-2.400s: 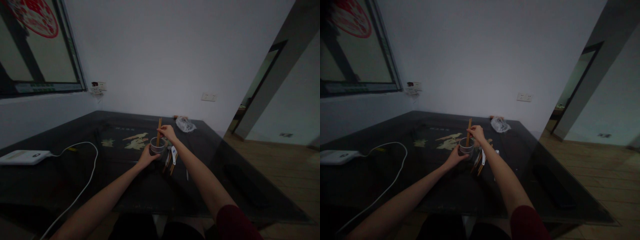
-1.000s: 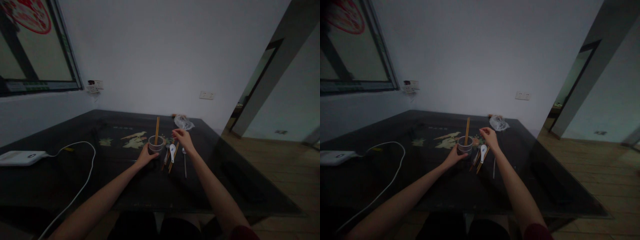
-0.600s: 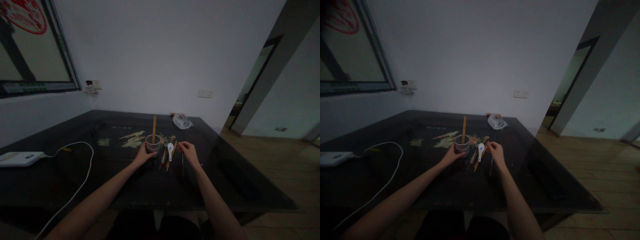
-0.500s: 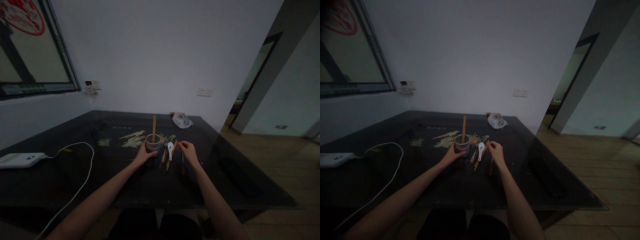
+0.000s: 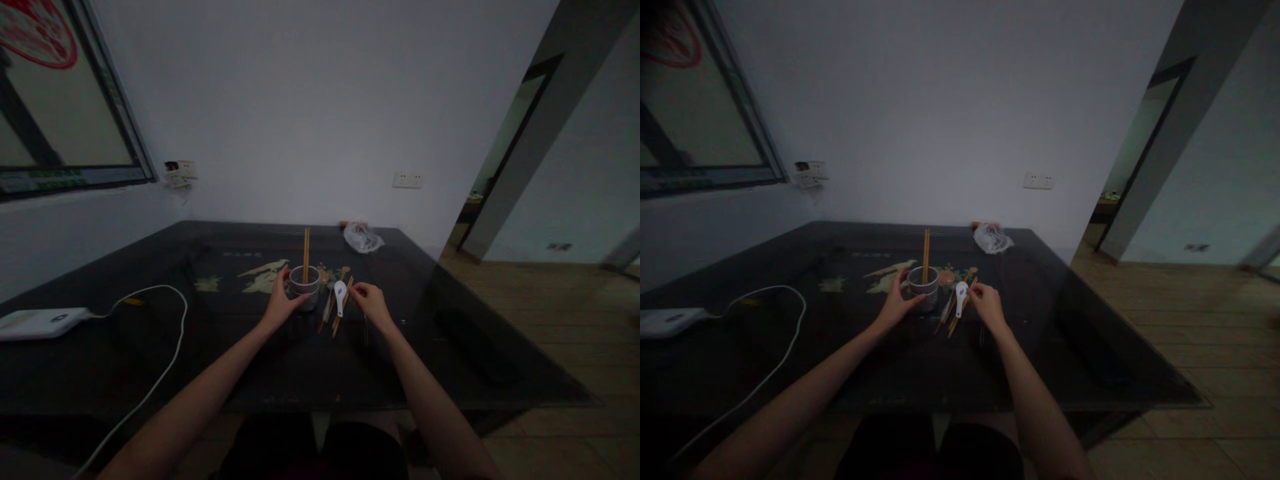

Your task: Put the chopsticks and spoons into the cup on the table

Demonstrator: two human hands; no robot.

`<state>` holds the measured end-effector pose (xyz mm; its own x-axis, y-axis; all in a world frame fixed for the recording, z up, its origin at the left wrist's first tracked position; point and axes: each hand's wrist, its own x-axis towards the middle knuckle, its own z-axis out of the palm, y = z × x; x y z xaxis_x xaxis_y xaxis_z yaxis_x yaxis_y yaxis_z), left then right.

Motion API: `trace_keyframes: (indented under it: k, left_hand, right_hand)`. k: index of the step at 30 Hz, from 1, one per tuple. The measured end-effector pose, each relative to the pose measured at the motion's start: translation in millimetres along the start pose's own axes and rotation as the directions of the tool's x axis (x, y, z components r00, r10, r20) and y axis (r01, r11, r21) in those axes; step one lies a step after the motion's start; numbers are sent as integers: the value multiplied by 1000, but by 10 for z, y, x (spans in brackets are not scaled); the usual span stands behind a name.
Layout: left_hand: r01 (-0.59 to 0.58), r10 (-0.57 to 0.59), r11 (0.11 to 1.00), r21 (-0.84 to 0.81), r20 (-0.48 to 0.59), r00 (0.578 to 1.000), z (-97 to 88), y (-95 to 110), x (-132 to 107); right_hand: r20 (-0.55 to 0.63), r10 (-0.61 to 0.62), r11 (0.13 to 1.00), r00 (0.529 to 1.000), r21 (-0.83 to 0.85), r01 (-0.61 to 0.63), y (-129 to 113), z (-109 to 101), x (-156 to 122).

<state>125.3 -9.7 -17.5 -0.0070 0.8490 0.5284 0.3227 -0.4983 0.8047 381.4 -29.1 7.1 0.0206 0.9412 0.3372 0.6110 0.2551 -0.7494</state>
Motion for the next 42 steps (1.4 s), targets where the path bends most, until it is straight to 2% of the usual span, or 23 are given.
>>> trace_keyframes:
  k: [5,9,12,14,16,18,19,20,22,25,27,29,33,42]
  left_hand:
    - [-211,215,968,138,-19,976,-126,218,2]
    - [-376,398,881,288,-18,917,-245,462,-40]
    - [-482,494,819,313,42,868,-277,596,-112]
    - [-555,535,777,296,154,831,-250,694,-170]
    - [-630,538,727,272,345,769,-177,825,-219]
    - [-666,456,692,278,547,702,-58,981,-249]
    - [-652,373,694,307,621,690,18,1056,-256]
    - [-617,277,703,354,662,696,102,1120,-258]
    - [-535,100,699,474,677,730,280,1196,-253]
    - [-415,-111,632,654,606,787,504,1168,-257]
    - [-364,-185,589,722,559,808,587,1090,-284]
    - [-349,-207,571,743,542,814,612,1008,-325]
    - [-364,-171,576,732,543,822,577,911,-390]
    - [-386,-184,552,739,559,808,581,879,-419]
  right_hand:
    - [25,20,1000,999,-8,-20,-19,-4,-9]
    - [13,30,998,999,-49,-29,-39,-26,-15]
    - [5,41,996,999,-79,-40,-38,-52,-10]
    - [-1,47,994,999,-98,-46,-28,-69,-3]
    - [-9,58,990,998,-130,-58,-14,-86,5]
    - [-13,76,982,997,-170,-77,-1,-104,14]
    - [-11,89,978,996,-188,-89,3,-113,17]
    - [-6,101,974,995,-205,-100,5,-122,19]
    - [5,122,963,993,-242,-117,3,-136,18]
    - [17,134,947,991,-297,-123,-16,-144,5]
    - [30,140,939,990,-320,-123,-34,-138,-8]
    - [51,146,933,988,-339,-120,-53,-124,-22]
    - [91,146,917,985,-387,-100,-88,-82,-53]
    - [220,144,892,965,-451,-30,-164,31,-118]
